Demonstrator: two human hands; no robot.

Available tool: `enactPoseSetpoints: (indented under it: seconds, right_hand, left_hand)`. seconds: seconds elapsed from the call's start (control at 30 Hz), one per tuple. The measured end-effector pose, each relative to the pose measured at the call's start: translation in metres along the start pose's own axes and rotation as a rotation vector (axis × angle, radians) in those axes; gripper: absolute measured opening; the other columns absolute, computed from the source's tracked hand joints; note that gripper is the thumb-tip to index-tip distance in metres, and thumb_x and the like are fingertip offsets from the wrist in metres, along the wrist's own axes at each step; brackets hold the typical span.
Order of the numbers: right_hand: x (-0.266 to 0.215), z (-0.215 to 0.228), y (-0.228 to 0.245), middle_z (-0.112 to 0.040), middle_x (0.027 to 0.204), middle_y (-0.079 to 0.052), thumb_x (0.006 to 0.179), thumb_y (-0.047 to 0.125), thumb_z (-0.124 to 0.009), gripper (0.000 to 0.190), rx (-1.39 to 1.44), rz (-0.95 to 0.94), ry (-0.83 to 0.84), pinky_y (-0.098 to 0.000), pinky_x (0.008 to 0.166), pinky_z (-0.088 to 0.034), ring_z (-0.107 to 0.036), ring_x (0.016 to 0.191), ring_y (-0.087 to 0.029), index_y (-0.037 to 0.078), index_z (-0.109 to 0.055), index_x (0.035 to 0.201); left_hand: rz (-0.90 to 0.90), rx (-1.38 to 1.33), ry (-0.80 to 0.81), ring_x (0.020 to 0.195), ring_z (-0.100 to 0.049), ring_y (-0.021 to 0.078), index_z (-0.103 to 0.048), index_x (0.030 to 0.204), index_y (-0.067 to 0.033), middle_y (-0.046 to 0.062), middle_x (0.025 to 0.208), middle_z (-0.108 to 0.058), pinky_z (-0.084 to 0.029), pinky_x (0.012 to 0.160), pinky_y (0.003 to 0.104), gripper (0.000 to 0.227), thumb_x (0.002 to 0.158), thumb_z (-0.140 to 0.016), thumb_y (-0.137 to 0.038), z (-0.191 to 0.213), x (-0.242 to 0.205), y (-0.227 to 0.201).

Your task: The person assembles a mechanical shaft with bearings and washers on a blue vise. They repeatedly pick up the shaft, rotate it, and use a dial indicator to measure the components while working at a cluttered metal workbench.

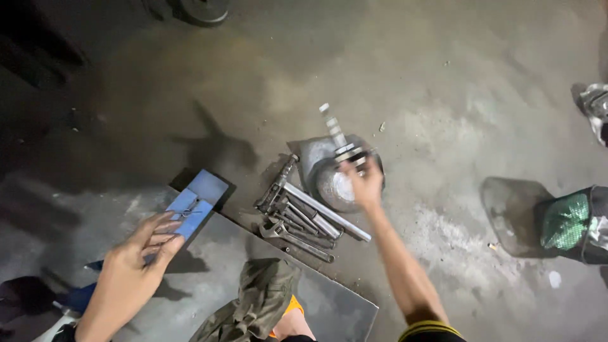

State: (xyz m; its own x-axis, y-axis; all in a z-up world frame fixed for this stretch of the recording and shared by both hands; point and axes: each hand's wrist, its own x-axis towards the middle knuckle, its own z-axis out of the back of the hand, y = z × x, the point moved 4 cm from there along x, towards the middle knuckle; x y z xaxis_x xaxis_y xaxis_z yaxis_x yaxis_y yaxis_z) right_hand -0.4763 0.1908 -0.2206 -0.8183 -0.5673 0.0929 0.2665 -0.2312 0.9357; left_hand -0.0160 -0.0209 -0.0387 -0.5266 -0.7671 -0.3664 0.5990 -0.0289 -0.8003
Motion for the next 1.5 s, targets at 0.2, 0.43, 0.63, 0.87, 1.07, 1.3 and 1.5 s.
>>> enactPoseSetpoints:
  seconds: [0.2, 0.43, 0.63, 0.87, 1.07, 1.3, 1.5]
  right_hand:
    - [0.025, 0.070, 0.126, -0.065, 0.134, -0.008, 0.094, 0.001, -0.077, 0.071, 0.204, 0.225, -0.057, -0.0309, 0.102, -0.058, -0.066, 0.118, -0.016, 0.000, -0.042, 0.156]
    - [-0.016, 0.017, 0.031, -0.074, 0.115, -0.018, 0.082, 0.013, -0.090, 0.082, -0.276, 0.067, -0.075, -0.0367, 0.097, -0.056, -0.069, 0.106, -0.024, 0.004, -0.050, 0.153]
    - [-0.045, -0.021, 0.097, -0.070, 0.126, -0.015, 0.074, 0.029, -0.086, 0.087, -0.294, 0.016, 0.261, -0.0320, 0.089, -0.058, -0.067, 0.114, -0.018, 0.008, -0.050, 0.151]
    - [-0.124, -0.138, 0.261, -0.065, 0.139, -0.019, 0.062, 0.011, -0.078, 0.101, -0.156, 0.171, 0.860, -0.0355, 0.103, -0.049, -0.065, 0.120, -0.024, 0.008, -0.042, 0.156]
    - [-0.159, -0.256, 0.354, -0.075, 0.120, -0.019, 0.063, 0.023, -0.092, 0.099, -0.603, 0.363, 1.368, -0.0390, 0.092, -0.054, -0.072, 0.110, -0.029, 0.010, -0.049, 0.151]
    - [-0.202, -0.335, 0.319, -0.077, 0.099, -0.016, 0.076, 0.011, -0.078, 0.035, -0.559, 0.496, 1.388, -0.0401, 0.076, -0.059, -0.076, 0.092, -0.031, 0.002, -0.070, 0.108]
    - [-0.209, -0.355, 0.300, -0.075, 0.106, -0.015, 0.079, 0.007, -0.075, 0.037, -0.477, 0.567, 1.418, -0.0393, 0.077, -0.059, -0.075, 0.093, -0.031, 0.003, -0.071, 0.115]
  left_hand:
    - [0.004, 0.008, 0.027, 0.107, -0.074, 0.0195, -0.060, 0.137, -0.0068, 0.012, 0.118, -0.077, -0.057, 0.089, 0.034, 0.050, 0.091, -0.066, -0.025, -0.009, 0.013, 0.011]
    - [0.059, 0.094, 0.038, 0.101, -0.076, 0.0162, -0.060, 0.137, -0.0080, 0.009, 0.115, -0.077, -0.059, 0.085, 0.032, 0.050, 0.090, -0.067, -0.025, -0.018, 0.002, 0.047]
    - [-0.090, -0.071, -0.017, 0.090, -0.080, 0.0148, -0.063, 0.132, -0.0050, 0.008, 0.103, -0.082, -0.062, 0.078, 0.030, 0.048, 0.089, -0.070, -0.024, -0.022, -0.025, 0.063]
    - [-0.042, -0.550, -0.208, 0.082, -0.065, 0.0139, -0.071, 0.125, 0.0000, 0.009, 0.100, -0.073, -0.055, 0.074, 0.030, 0.036, 0.092, -0.073, -0.015, -0.023, -0.061, 0.066]
    - [-0.180, -1.078, -0.605, 0.093, -0.065, 0.0137, -0.074, 0.111, 0.0054, 0.008, 0.107, -0.070, -0.055, 0.082, 0.030, 0.023, 0.088, -0.076, 0.004, 0.026, -0.124, 0.113]
    - [-0.056, -1.195, -0.844, 0.086, -0.066, 0.0101, -0.074, 0.111, 0.0065, 0.003, 0.101, -0.068, -0.055, 0.078, 0.026, 0.024, 0.088, -0.075, 0.006, 0.006, -0.131, 0.207]
    - [-0.010, -1.254, -0.860, 0.082, -0.064, 0.0101, -0.074, 0.104, 0.0056, 0.002, 0.091, -0.070, -0.054, 0.075, 0.027, 0.012, 0.094, -0.074, -0.001, -0.033, -0.119, 0.256]
